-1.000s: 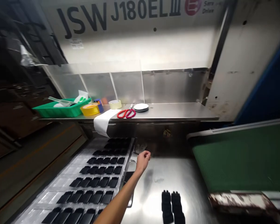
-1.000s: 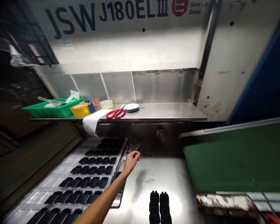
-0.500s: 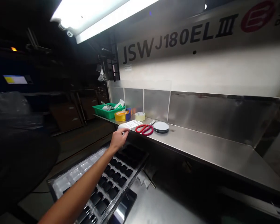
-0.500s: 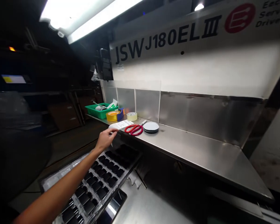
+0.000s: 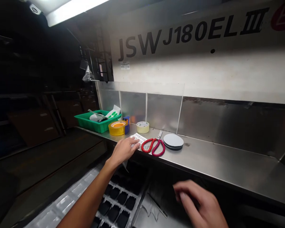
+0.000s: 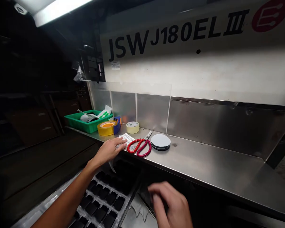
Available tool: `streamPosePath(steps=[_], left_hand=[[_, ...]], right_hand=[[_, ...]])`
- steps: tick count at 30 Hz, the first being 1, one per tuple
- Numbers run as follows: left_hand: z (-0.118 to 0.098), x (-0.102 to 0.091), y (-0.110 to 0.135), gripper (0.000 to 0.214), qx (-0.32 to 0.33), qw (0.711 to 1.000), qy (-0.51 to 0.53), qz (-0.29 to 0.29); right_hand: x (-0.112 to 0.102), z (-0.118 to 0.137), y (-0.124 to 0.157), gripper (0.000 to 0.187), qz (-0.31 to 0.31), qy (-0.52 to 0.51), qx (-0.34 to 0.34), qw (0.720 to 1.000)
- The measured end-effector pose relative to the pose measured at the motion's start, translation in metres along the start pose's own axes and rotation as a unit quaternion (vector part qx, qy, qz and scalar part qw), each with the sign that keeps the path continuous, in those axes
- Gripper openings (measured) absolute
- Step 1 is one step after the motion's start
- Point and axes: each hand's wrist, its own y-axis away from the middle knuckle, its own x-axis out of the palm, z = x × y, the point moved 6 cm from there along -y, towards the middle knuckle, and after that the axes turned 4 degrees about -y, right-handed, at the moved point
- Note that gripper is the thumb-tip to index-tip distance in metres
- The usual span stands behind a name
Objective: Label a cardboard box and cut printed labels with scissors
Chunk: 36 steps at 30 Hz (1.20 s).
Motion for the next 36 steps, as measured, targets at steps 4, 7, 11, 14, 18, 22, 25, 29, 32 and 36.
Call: streamPosePath(steps=[4,7,11,14,18,22,25,29,32,36], left_hand=[[0.006,-0.003,0.026,0.058,0.068,0.997,-0.005,0.042],[0.005,-0.004,0.042,0.065,0.101,0.995,-0.010,0.013],[-0.003,0.000,0.074,0.073,0.124,0.989,-0.034,-0.075],[-0.014,0.003,0.108,0.060,0.132,0.974,-0.006,-0.184],[-0.034,0.009,0.155,0.059,0.105,0.952,0.082,-0.275],[-0.064,0.009,0.194,0.056,0.126,0.924,0.180,-0.313],[-0.091,0.010,0.220,0.052,0.130,0.908,0.243,-0.315],[-0.146,0.022,0.250,0.046,0.130,0.893,0.327,-0.280],[-0.193,0.033,0.268,0.043,0.131,0.881,0.362,-0.275],[-0.249,0.044,0.283,0.041,0.214,0.884,0.330,-0.253]], right_hand=[[0.044,0.045,-0.102,0.026,-0.016,0.217,-0.081,0.973],[0.071,0.039,-0.153,0.027,-0.004,0.373,0.021,0.927],[0.086,0.027,-0.174,0.031,0.013,0.410,0.070,0.909],[0.078,0.027,-0.168,0.039,0.021,0.420,0.082,0.904],[0.044,0.030,-0.138,0.040,0.017,0.430,0.096,0.898],[0.008,0.006,-0.055,0.053,-0.017,0.256,0.104,0.961],[0.002,-0.037,0.039,0.054,-0.092,-0.095,0.133,0.982],[0.016,-0.091,0.148,0.077,-0.177,-0.390,0.175,0.887],[0.019,-0.101,0.187,0.060,-0.194,-0.480,0.180,0.836],[-0.009,-0.086,0.207,0.055,-0.249,-0.500,0.169,0.812]])
